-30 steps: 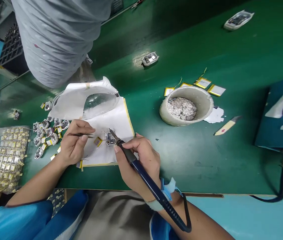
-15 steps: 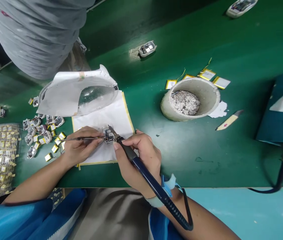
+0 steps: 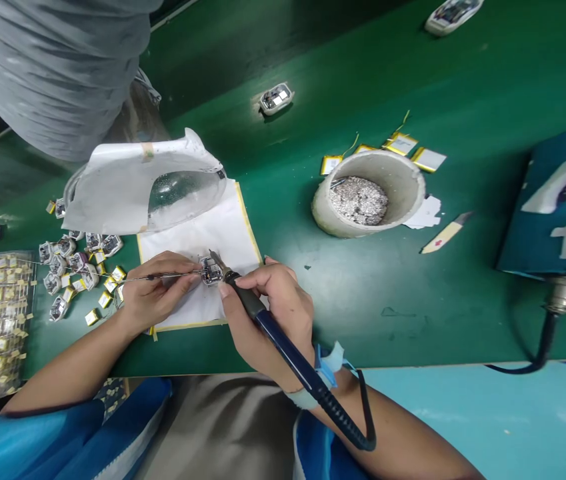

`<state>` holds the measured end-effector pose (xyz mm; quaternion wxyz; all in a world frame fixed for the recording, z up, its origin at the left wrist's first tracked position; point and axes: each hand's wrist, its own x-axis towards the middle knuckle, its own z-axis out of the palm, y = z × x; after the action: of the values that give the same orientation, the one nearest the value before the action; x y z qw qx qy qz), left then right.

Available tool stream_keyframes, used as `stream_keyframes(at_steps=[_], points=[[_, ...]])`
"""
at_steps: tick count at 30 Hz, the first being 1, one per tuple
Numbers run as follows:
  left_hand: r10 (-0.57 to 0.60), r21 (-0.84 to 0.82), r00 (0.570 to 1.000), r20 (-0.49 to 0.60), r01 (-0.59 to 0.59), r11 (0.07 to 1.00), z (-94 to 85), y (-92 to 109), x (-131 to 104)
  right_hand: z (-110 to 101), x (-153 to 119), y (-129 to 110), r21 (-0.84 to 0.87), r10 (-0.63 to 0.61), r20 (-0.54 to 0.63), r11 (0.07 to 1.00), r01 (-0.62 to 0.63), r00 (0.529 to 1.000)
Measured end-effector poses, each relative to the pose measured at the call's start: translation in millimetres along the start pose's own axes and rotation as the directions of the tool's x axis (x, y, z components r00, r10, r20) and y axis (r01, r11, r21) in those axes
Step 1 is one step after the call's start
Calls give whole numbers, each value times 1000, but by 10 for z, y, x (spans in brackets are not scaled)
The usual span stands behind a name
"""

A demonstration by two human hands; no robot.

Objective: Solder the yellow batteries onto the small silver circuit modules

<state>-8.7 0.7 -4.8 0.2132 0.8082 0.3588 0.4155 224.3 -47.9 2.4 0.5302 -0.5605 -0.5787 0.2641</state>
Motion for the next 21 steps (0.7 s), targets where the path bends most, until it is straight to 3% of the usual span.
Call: stream_keyframes(at_steps=[11, 15, 21], points=[[25, 17, 999, -43, -24, 1000, 21, 2, -16, 3, -5, 4, -24, -1, -7, 1000, 1, 1000], [-27, 48, 1000, -9, 27, 998, 9, 26, 0, 11, -6, 6, -18, -3, -5, 1000, 3, 1000], [8, 70, 1000, 23, -9, 997, -24, 25, 8, 11, 0, -2, -16, -2, -9, 1000, 2, 1000]])
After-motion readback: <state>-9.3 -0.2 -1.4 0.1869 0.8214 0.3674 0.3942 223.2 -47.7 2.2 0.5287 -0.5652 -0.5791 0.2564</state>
